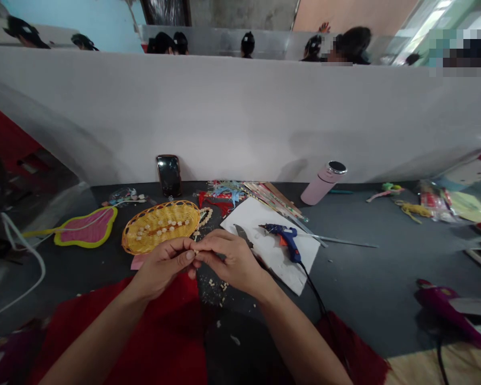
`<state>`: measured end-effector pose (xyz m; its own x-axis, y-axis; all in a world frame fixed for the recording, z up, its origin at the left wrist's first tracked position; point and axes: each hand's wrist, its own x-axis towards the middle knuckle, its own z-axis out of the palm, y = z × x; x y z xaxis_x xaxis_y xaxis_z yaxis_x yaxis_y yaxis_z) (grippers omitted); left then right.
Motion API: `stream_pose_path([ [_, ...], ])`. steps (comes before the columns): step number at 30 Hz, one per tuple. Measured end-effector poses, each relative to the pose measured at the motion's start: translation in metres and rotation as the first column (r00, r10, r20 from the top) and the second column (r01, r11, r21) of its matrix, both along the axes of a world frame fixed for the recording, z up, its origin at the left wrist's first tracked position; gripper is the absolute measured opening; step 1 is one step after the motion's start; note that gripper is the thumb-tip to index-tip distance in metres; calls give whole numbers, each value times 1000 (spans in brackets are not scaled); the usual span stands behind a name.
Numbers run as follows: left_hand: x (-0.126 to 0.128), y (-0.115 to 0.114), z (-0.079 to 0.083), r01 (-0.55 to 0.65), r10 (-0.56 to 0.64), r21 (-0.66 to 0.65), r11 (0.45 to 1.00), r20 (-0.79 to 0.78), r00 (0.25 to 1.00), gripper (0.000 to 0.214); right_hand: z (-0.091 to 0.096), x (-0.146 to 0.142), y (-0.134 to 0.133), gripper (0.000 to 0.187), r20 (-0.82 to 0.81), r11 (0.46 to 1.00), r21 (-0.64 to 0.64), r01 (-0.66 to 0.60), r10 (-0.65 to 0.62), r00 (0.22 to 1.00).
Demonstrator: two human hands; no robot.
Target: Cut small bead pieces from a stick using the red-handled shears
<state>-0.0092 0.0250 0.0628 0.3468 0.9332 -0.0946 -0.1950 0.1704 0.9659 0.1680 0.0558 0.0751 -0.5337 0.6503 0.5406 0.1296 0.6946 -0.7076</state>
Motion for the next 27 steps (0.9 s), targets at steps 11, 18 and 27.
stream_pose_path([
  [11,3,-4,4,33,-18,103,994,-139,990,20,3,0,-2,18,15,1000,-12,-7,7,1000],
  [18,2,-5,5,30,-9,132,991,-155,988,20,2,-4,-4,17,15,1000,-8,20,-20,1000],
  [27,1,-5,3,44,-7,178,983,-202,979,18,-7,-6,-3,13,5,999,-4,37,-37,999],
])
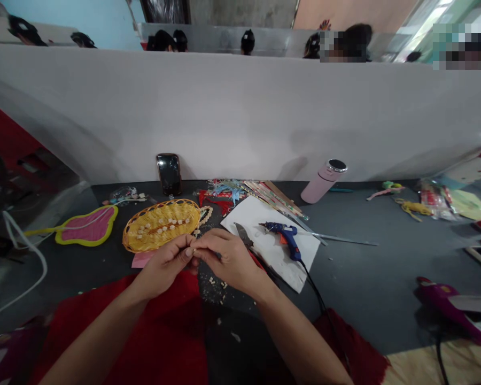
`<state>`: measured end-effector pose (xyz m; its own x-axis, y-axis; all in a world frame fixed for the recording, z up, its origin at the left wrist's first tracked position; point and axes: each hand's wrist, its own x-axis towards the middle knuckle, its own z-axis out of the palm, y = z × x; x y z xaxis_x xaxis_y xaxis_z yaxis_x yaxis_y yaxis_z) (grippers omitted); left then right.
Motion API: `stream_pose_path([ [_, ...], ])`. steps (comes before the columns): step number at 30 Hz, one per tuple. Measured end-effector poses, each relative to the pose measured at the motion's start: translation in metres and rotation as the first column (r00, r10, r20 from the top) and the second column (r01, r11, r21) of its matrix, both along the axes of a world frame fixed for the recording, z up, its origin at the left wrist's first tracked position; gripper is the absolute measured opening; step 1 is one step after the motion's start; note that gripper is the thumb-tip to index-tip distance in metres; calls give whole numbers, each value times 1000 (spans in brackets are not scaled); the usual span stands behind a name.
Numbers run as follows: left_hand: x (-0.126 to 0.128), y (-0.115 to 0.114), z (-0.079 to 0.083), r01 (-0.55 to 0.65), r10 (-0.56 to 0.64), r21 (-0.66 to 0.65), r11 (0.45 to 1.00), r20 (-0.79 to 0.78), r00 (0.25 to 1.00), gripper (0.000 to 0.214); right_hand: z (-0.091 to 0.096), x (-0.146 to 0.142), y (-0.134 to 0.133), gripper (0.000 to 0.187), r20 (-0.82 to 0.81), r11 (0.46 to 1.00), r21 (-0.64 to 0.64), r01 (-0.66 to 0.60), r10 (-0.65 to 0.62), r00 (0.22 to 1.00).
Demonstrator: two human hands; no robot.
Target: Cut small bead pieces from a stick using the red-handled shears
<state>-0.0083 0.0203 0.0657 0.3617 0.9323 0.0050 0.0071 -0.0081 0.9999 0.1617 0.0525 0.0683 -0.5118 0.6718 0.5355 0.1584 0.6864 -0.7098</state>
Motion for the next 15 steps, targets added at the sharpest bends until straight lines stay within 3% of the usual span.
stream_pose_path([
  [4,2,2,-1,-35,39,47,998,-99,994,17,8,3,0,11,65,995,-91,30,-24,998],
  [9,4,2,-1,-85,109,124,989,-200,974,16,11,4,0,2,131,994,-94,62,-49,990],
  [15,2,1,2,-58,61,30,998,-103,993,16,7,2,1,6,115,998,-10,67,-66,991],
])
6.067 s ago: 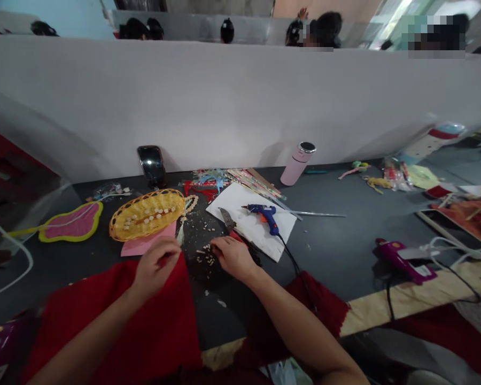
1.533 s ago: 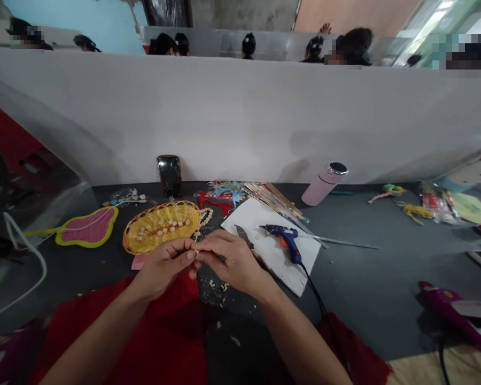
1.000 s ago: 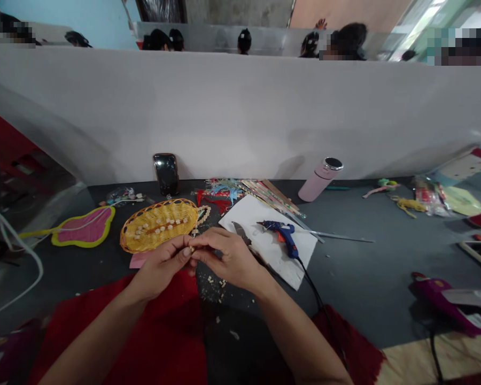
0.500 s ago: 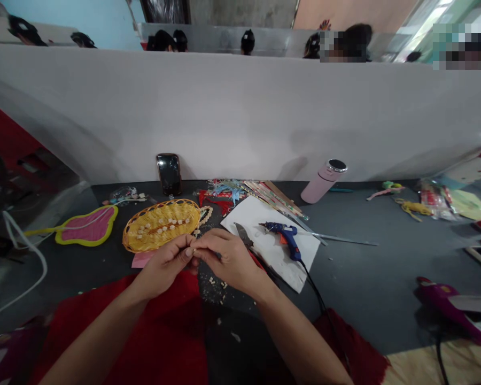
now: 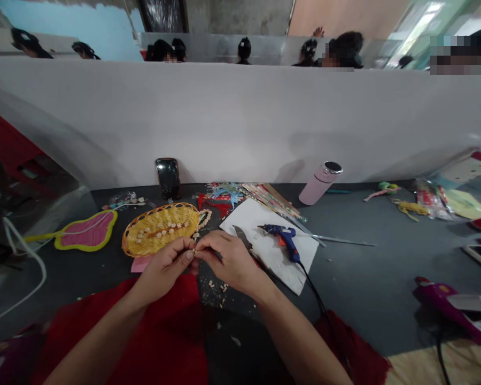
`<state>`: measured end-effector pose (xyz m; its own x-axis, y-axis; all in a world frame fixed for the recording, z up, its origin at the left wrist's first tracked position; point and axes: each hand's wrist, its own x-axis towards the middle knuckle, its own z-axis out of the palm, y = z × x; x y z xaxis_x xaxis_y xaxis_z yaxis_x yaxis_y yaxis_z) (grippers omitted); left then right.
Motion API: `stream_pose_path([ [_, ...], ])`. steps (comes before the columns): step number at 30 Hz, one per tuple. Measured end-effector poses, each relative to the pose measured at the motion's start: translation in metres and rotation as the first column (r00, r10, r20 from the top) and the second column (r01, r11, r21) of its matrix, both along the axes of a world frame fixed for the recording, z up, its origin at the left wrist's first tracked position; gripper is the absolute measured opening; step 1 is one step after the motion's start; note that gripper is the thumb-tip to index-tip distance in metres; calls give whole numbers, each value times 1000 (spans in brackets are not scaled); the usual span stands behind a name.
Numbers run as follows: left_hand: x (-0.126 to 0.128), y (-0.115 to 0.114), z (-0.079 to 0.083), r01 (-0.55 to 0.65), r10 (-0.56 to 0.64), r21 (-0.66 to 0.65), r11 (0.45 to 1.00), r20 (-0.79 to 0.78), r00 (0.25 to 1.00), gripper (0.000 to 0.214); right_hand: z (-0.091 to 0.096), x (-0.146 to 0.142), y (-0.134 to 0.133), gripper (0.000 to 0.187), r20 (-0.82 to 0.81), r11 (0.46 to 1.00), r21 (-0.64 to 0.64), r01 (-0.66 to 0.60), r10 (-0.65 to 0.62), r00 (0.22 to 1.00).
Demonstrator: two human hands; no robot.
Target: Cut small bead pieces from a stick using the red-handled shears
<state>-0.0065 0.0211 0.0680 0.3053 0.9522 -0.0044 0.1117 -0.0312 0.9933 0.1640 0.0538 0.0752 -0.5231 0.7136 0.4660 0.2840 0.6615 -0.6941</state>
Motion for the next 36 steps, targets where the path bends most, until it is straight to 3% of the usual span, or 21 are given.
stream_pose_path([
  [4,-2,-1,4,25,-25,-7,1000,29,999,16,-1,1,0,6,-8,999,43,-13,13,1000],
  [8,-3,-3,9,15,5,143,990,-144,990,16,1,2,-1,4,10,1000,8,-28,28,1000],
  [12,-4,-4,12,-26,130,274,961,-366,922,14,4,2,-3,3,60,999,-45,-28,31,998],
  [18,-1,-2,3,-53,240,333,942,-552,799,15,2,-3,-6,8,85,999,37,28,-31,996],
  [23,3,-2,3,-80,266,332,940,-565,781,16,-7,-10,-7,8,149,992,76,103,-114,982],
  [29,2,-2,5,-59,200,324,944,-423,884,17,-11,-9,-4,10,121,982,-52,181,-173,977],
  [36,1,-1,4,-69,266,399,914,-463,845,17,-3,-9,-7,13,51,983,-123,138,-133,990],
])
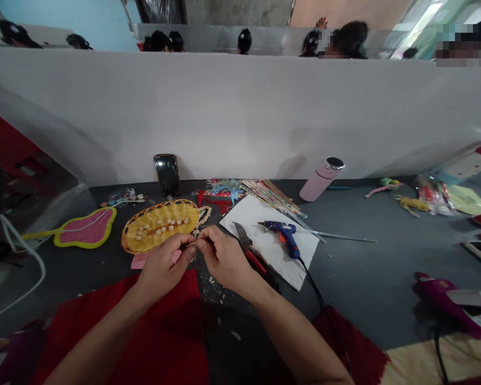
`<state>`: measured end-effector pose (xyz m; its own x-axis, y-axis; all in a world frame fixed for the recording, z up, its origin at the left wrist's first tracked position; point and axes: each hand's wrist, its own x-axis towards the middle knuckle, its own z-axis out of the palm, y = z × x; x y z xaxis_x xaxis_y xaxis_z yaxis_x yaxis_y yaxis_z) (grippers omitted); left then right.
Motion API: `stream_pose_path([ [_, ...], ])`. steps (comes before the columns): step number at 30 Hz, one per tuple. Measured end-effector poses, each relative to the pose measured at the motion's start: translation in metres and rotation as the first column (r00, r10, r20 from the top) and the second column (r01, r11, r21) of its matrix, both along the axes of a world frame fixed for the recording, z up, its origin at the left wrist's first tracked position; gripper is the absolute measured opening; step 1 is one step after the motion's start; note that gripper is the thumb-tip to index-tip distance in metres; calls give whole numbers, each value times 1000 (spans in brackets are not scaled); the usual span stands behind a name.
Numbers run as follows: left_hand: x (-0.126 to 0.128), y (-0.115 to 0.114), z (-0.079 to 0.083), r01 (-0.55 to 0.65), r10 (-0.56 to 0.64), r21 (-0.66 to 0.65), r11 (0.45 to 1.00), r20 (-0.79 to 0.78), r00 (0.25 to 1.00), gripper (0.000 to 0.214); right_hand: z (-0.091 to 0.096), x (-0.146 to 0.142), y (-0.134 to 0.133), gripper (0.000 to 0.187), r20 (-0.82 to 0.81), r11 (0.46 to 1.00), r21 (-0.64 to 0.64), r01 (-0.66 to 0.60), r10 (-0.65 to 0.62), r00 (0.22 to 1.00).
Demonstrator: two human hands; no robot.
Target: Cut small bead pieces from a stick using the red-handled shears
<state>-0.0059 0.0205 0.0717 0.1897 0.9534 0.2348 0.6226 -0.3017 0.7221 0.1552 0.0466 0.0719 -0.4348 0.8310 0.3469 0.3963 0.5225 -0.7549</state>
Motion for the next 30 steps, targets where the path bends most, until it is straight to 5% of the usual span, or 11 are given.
stream_pose_path([
  [11,-3,-2,3,159,-45,-234,959,426,903,19,6,8,2,8,-35,993,71,-97,100,994],
  [30,-5,-1,4,101,-72,-116,988,228,971,16,4,7,1,10,37,990,104,-91,88,995],
])
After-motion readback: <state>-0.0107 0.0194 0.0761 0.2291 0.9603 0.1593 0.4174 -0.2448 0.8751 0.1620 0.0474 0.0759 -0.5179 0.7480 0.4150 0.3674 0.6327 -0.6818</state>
